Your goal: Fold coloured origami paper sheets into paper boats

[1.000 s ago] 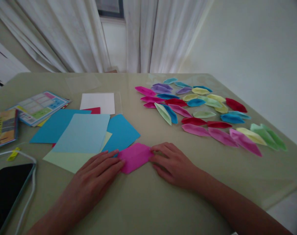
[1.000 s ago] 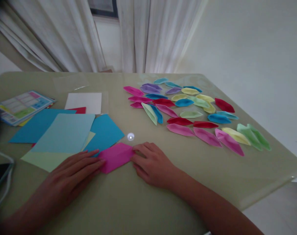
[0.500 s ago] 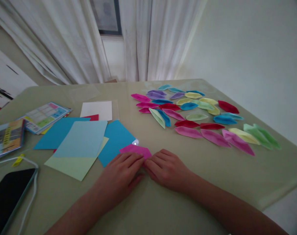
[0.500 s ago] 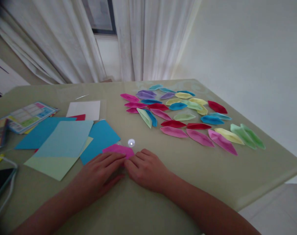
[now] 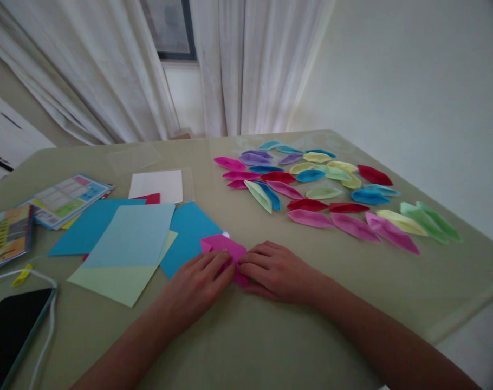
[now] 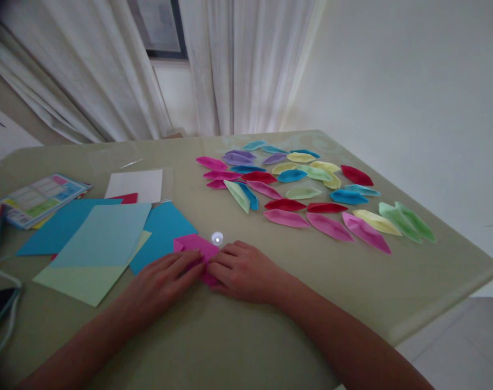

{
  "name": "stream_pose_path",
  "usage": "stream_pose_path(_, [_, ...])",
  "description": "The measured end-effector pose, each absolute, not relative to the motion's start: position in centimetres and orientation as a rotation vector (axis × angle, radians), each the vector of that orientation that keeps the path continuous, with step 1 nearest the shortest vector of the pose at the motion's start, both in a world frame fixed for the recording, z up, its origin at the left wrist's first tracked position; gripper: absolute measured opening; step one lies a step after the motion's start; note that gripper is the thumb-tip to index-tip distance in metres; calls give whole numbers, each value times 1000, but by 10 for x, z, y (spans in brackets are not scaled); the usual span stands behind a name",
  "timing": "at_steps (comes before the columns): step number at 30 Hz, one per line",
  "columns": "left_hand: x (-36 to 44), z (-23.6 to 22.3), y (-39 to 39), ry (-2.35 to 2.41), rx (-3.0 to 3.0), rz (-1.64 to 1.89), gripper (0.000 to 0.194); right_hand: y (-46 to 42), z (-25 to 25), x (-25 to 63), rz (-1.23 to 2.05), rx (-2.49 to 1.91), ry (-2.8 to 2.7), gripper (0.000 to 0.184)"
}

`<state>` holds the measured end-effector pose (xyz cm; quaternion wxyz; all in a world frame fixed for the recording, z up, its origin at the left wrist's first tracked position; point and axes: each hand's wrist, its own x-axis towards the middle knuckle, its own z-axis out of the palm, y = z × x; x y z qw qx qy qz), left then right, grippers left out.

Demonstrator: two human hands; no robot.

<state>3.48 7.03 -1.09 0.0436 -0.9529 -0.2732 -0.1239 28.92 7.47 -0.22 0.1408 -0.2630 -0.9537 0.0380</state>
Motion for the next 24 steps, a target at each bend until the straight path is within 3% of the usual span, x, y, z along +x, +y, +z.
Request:
stream_pose_path(4, [40, -7, 69, -826, -2890, -287, 21, 77, -5, 289, 115, -794, -2746, 20])
stream_pose_path(9, [44, -10, 74, -769, -2853, -287, 21, 82, 4, 296, 418, -823, -2749, 32])
stream_pose_path(11, [46, -12, 76, -869, -2862, -319, 20, 83, 3, 297, 479, -833, -2711, 25])
stream_pose_path(14, [46, -15, 77, -1008, -2886, -434, 9, 82, -3, 294, 461, -890, -2590, 15])
stream_pose_path(20, [36, -19, 73, -795, -2943, -655, 18, 78, -5, 290, 375, -763, -2614, 22])
stream_pose_path(24, [27, -17, 71, -827, -3022, -586, 21, 78, 1, 294, 321, -713, -2728, 18])
